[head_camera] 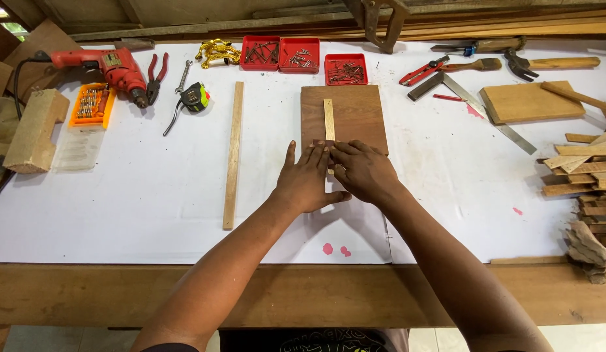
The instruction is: Sand wood using sandpaper.
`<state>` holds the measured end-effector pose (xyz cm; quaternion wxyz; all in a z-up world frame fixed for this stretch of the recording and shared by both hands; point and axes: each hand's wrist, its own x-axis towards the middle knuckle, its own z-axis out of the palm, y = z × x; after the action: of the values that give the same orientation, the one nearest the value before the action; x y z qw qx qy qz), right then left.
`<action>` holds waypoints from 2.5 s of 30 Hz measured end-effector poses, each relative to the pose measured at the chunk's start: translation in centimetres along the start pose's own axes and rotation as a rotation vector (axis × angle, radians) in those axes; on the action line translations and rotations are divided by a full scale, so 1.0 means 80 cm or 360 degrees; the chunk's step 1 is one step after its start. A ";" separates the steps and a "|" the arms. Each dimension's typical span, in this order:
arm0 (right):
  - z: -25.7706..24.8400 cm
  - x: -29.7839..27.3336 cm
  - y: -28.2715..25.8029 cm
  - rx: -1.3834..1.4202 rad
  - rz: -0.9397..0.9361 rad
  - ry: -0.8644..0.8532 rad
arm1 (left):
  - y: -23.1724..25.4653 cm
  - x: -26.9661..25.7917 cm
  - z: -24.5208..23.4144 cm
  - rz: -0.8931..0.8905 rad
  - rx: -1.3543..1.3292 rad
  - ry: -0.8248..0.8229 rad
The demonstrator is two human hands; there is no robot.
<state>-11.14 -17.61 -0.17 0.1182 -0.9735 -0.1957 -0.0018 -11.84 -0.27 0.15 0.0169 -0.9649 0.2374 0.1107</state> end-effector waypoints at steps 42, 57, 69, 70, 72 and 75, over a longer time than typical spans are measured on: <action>0.008 0.065 0.031 -0.0059 -0.0102 0.0105 | -0.028 0.064 -0.015 -0.0023 0.0055 -0.0027; 0.019 0.007 0.010 -0.0155 -0.0052 0.0030 | 0.006 0.006 -0.001 -0.0042 0.0067 -0.0045; 0.012 0.080 0.037 -0.0088 -0.0015 0.0020 | -0.029 0.071 -0.024 -0.0071 -0.0046 -0.0016; 0.012 0.089 0.041 -0.0086 -0.0017 0.0014 | -0.033 0.079 -0.025 -0.0073 -0.0049 -0.0021; 0.013 0.106 0.048 -0.0123 -0.0031 0.0063 | -0.042 0.094 -0.027 -0.0064 0.0010 -0.0041; 0.024 0.129 0.067 -0.0126 -0.0078 0.0112 | -0.055 0.121 -0.019 -0.0067 0.0042 0.0013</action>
<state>0.34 -18.07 -2.72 0.0863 -0.9717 -0.2150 -0.0466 -1.13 -0.92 -0.63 0.0308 -0.9698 0.2186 0.1033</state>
